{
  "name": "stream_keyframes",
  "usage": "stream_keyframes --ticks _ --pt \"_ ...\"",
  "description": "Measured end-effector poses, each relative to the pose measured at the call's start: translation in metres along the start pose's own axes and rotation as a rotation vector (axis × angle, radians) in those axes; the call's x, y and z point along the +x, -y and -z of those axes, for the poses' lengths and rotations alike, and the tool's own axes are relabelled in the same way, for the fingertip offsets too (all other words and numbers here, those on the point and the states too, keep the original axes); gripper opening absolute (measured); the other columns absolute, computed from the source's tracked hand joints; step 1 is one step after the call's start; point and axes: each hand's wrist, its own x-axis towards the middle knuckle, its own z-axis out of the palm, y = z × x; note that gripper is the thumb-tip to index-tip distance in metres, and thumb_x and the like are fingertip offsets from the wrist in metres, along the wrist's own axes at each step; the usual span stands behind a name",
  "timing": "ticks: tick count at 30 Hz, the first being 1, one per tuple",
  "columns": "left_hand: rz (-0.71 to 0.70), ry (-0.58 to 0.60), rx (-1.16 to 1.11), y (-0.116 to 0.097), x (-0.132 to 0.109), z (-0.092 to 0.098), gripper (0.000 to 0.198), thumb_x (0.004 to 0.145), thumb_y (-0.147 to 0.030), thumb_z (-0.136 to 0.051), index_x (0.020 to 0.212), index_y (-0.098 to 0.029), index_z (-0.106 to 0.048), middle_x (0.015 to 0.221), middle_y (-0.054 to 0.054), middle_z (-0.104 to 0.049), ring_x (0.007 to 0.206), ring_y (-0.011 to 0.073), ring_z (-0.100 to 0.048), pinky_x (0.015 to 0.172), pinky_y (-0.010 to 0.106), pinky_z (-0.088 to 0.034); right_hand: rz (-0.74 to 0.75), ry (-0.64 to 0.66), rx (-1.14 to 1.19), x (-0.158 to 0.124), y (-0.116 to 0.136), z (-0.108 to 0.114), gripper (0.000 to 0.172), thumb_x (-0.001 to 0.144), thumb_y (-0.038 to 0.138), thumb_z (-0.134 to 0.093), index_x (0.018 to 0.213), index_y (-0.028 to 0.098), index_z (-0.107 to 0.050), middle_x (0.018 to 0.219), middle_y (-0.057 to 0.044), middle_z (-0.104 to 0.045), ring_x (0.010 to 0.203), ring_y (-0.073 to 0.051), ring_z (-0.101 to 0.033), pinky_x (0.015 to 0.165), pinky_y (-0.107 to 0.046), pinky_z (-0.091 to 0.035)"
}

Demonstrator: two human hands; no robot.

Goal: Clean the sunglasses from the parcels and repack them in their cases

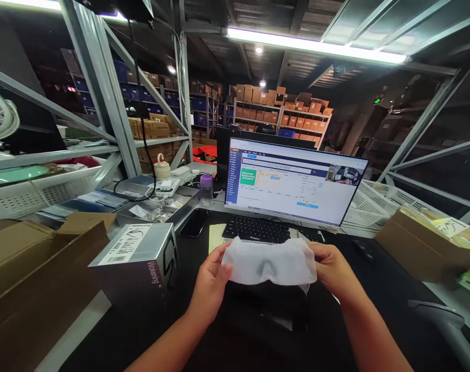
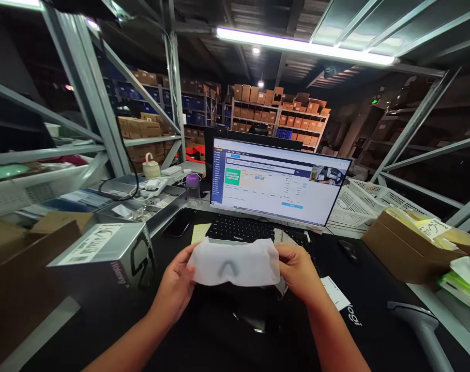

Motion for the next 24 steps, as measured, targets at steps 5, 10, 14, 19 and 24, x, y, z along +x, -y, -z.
stream_keyframes --ticks 5,10,14,19,24 --pt "0.039 -0.111 -0.043 -0.003 0.001 -0.001 0.045 0.073 -0.051 -0.083 0.098 -0.016 -0.071 0.088 0.006 -0.074 0.082 0.0199 -0.068 0.075 0.028 -0.055 0.038 0.042 -0.075 0.009 -0.007 0.006 0.017 0.083 0.038 -0.075 0.083 0.023 -0.084 0.084 -0.006 -0.077 0.076 -0.023 -0.068 0.069 -0.033 -0.057" --pt "0.017 -0.232 -0.023 -0.006 0.01 0.007 0.04 0.072 -0.051 -0.083 0.089 -0.018 -0.067 0.081 0.001 -0.072 0.073 0.0142 -0.065 0.068 0.022 -0.053 0.042 -0.053 -0.23 0.003 -0.014 0.059 0.017 0.077 0.04 -0.08 0.084 0.025 -0.084 0.091 -0.009 -0.079 0.084 -0.028 -0.073 0.08 -0.038 -0.059" --pt "0.013 -0.214 0.011 -0.013 0.01 0.008 0.037 0.069 -0.046 -0.085 0.086 -0.02 -0.065 0.08 -0.001 -0.071 0.075 0.0141 -0.066 0.069 0.02 -0.052 -0.002 -0.41 -0.228 -0.024 -0.02 0.124 0.024 0.067 0.041 -0.086 0.084 0.025 -0.083 0.094 -0.011 -0.079 0.088 -0.032 -0.074 0.079 -0.043 -0.061" --pt "-0.048 0.131 0.444 0.0 -0.004 0.006 0.017 0.081 -0.036 -0.073 0.079 -0.022 -0.065 0.083 0.002 -0.072 0.075 0.0191 -0.067 0.067 0.025 -0.054 0.123 -0.667 -0.156 -0.05 -0.012 0.149 0.014 0.067 0.032 -0.086 0.079 0.025 -0.083 0.092 -0.011 -0.079 0.091 -0.028 -0.074 0.076 -0.035 -0.059" --pt "-0.472 0.716 1.024 0.038 -0.011 0.003 0.027 0.093 -0.017 -0.049 0.106 -0.028 -0.071 0.112 0.006 -0.074 0.102 0.0246 -0.069 0.085 0.033 -0.055 0.204 -0.461 -0.211 -0.032 0.0 0.12 0.011 0.071 0.025 -0.082 0.081 0.027 -0.083 0.088 -0.005 -0.08 0.085 -0.025 -0.075 0.08 -0.037 -0.061"
